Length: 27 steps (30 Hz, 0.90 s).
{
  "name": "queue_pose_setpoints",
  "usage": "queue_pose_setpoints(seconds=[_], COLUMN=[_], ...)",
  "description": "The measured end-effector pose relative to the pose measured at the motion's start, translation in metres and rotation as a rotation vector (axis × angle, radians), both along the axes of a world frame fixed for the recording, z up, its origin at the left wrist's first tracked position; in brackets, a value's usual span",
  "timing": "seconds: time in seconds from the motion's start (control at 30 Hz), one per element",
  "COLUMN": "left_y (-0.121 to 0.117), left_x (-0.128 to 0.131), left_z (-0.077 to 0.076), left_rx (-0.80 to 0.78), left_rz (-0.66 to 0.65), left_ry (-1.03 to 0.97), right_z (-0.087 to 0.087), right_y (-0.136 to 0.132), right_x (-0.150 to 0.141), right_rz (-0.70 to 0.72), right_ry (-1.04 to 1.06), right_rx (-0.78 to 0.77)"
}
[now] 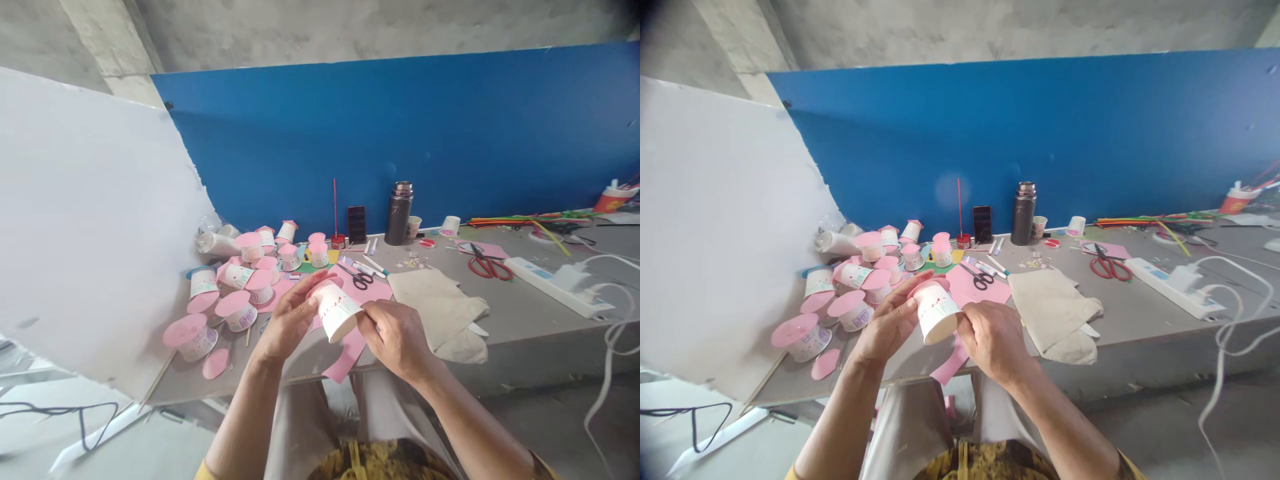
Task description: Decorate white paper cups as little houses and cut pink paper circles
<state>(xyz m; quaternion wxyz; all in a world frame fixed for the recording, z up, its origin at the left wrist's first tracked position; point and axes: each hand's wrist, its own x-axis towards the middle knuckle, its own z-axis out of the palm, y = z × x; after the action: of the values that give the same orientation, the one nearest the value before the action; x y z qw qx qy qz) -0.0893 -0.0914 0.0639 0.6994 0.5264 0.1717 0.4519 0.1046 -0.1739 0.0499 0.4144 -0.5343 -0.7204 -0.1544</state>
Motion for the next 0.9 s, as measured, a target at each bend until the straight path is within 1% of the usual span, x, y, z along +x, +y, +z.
queue_pose_setpoints(seconds=[0.3,0.5,0.73,0.9], left_y=[0.002,0.005,0.002,0.004], left_x=[0.004,0.007,0.011,0.012], left_z=[-0.006,-0.011,-0.007,-0.011], left_rx=[-0.008,0.019,-0.003,0.003], left_rz=[0.022,0.044,0.085,0.097], left_ry=[0.003,-0.002,0.003,0.009], right_z=[-0.002,-0.005,-0.009,-0.010], right_y=[0.003,0.006,0.010,0.011], right_x=[-0.001,-0.001,0.002,0.003], right_rz=[-0.052,-0.082,-0.075,-0.084], right_ry=[-0.005,0.001,0.034,0.063], right_rx=[0.019,0.036,0.013,-0.012])
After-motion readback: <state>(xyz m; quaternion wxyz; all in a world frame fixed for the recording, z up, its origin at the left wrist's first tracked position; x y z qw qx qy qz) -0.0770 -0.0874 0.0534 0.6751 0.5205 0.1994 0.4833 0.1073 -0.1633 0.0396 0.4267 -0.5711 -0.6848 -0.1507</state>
